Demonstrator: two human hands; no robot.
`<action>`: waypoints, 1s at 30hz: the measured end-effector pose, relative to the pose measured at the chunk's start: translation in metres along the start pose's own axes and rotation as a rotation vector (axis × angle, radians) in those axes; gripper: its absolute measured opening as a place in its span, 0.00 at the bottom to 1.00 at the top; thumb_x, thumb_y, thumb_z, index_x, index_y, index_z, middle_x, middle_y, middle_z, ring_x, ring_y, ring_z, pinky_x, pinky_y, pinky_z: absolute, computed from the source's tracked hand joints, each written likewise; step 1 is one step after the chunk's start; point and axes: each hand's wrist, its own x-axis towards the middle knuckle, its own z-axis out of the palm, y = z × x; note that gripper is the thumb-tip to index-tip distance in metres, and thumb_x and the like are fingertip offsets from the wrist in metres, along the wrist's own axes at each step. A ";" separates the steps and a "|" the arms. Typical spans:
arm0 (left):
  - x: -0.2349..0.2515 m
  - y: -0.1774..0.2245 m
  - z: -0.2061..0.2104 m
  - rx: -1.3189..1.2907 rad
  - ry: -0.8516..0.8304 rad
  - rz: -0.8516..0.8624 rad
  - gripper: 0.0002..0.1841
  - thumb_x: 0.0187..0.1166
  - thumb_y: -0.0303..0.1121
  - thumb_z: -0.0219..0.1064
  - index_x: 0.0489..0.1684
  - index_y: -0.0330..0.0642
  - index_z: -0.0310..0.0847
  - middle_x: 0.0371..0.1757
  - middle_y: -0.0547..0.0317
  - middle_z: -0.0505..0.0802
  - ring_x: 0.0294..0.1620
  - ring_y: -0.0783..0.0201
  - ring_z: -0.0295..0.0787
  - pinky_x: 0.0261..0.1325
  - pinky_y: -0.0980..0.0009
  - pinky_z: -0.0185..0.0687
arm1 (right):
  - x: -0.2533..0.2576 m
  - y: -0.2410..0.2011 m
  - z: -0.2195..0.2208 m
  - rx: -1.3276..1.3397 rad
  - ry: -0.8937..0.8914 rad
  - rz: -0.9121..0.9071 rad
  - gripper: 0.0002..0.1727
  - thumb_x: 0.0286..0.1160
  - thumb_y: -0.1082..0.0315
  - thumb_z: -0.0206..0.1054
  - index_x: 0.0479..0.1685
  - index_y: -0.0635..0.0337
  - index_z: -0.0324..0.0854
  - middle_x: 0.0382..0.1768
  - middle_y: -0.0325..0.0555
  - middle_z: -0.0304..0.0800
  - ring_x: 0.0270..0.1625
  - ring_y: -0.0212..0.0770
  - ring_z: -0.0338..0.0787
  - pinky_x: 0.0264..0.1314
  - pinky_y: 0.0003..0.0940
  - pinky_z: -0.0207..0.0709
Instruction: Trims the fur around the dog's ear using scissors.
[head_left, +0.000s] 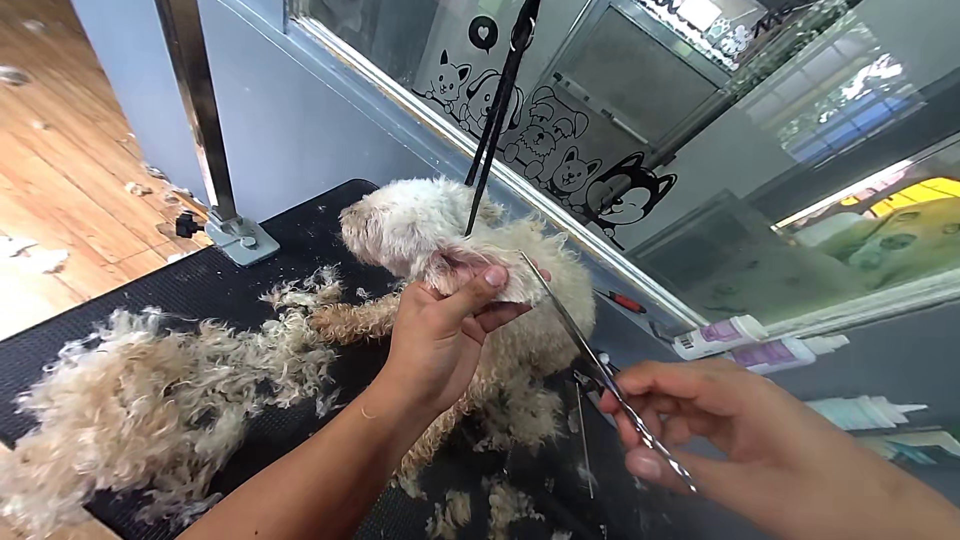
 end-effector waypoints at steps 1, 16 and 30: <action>0.000 0.000 0.000 0.002 0.003 0.003 0.10 0.84 0.24 0.65 0.59 0.33 0.79 0.60 0.35 0.91 0.58 0.45 0.94 0.64 0.51 0.90 | 0.000 0.000 -0.001 -0.001 -0.004 -0.009 0.21 0.73 0.46 0.77 0.56 0.48 0.86 0.40 0.33 0.92 0.34 0.28 0.91 0.28 0.23 0.88; 0.001 0.003 0.000 0.035 -0.012 -0.004 0.11 0.83 0.24 0.65 0.60 0.34 0.79 0.59 0.36 0.91 0.56 0.47 0.95 0.61 0.54 0.91 | 0.001 0.002 -0.011 -0.043 -0.016 0.023 0.21 0.69 0.43 0.78 0.53 0.44 0.87 0.38 0.32 0.92 0.30 0.28 0.91 0.27 0.22 0.87; 0.003 0.000 0.000 0.012 0.008 0.006 0.11 0.81 0.22 0.67 0.58 0.34 0.80 0.55 0.39 0.92 0.53 0.49 0.96 0.60 0.53 0.92 | 0.002 0.004 -0.016 -0.045 -0.002 0.007 0.21 0.67 0.43 0.79 0.52 0.43 0.87 0.36 0.31 0.92 0.29 0.27 0.89 0.27 0.21 0.85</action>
